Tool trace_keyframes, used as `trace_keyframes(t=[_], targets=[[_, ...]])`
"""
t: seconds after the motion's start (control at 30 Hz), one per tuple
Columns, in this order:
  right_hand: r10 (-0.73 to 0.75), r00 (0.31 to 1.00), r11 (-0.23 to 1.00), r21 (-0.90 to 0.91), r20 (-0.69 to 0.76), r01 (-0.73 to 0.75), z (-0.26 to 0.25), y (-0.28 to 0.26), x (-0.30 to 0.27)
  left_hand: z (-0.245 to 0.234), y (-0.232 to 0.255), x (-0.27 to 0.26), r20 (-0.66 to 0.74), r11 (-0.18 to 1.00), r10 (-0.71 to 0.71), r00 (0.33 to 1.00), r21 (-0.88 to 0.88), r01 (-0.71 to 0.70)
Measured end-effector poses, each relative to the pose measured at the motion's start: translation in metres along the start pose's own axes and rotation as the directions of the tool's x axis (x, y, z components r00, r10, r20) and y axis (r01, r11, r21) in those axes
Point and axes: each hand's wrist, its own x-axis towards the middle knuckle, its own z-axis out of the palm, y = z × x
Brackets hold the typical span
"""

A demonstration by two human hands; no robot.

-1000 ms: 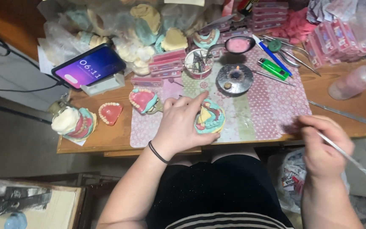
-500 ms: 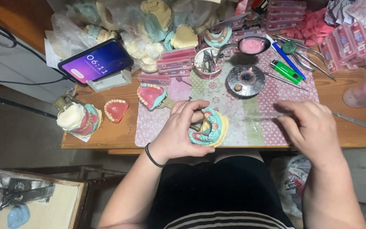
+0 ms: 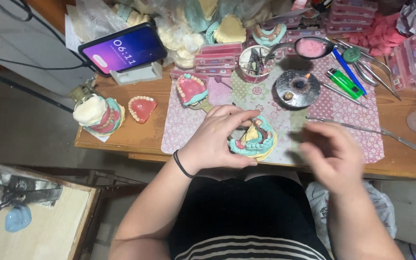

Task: The person is using a small metal tool to detail and refine the wax on a dental model, shaping the areas around the teeth.

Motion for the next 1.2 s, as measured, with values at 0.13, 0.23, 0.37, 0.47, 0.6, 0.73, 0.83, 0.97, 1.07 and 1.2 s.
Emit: trace_keyframes(t=[0.13, 0.23, 0.37, 0.47, 0.6, 0.73, 0.83, 0.97, 1.07, 1.2], targets=[[0.082, 0.953, 0.734, 0.629, 0.290, -0.254, 0.034, -0.025, 0.023, 0.001, 0.002, -0.003, -0.146, 0.989, 0.042, 0.988, -0.137, -0.062], [-0.012, 0.922, 0.682, 0.678, 0.386, -0.275, 0.043, -0.029, 0.031, -0.004, 0.008, -0.007, -0.201, 0.990, 0.050, 0.978, -0.120, -0.075], [-0.028, 0.925, 0.671, 0.693, 0.379, -0.263, 0.048, -0.025, 0.031, -0.011, 0.004, -0.020, -0.219, 0.992, 0.111, 0.969, -0.033, -0.121], [-0.008, 0.928, 0.634, 0.719, 0.373, -0.284, 0.054, -0.016, 0.023, -0.022, 0.006, -0.020, -0.127, 0.976, 0.110, 0.986, -0.173, -0.131], [0.015, 0.921, 0.622, 0.718, 0.388, -0.313, 0.058, -0.017, 0.023, -0.038, 0.008, -0.015, 0.002, 0.958, 0.098, 0.995, -0.272, -0.094], [0.032, 0.919, 0.637, 0.701, 0.393, -0.322, 0.061, -0.018, 0.022, -0.044, 0.013, -0.012, 0.042, 0.956, 0.073, 0.996, -0.287, -0.058], [0.052, 0.917, 0.636, 0.695, 0.395, -0.335, 0.061, -0.020, 0.021, -0.043, 0.013, -0.013, 0.031, 0.961, 0.068, 0.997, -0.270, -0.057], [0.077, 0.914, 0.649, 0.675, 0.399, -0.350, 0.058, -0.024, 0.024, -0.039, 0.016, -0.016, -0.019, 0.974, 0.090, 0.996, -0.206, -0.092], [0.096, 0.914, 0.650, 0.670, 0.394, -0.358, 0.057, -0.024, 0.024, -0.034, 0.016, -0.020, -0.025, 0.982, 0.079, 0.997, -0.170, -0.082], [0.108, 0.918, 0.653, 0.669, 0.382, -0.355, 0.059, -0.024, 0.025, -0.022, 0.030, -0.024, -0.071, 0.996, 0.076, 0.995, -0.040, -0.079]])
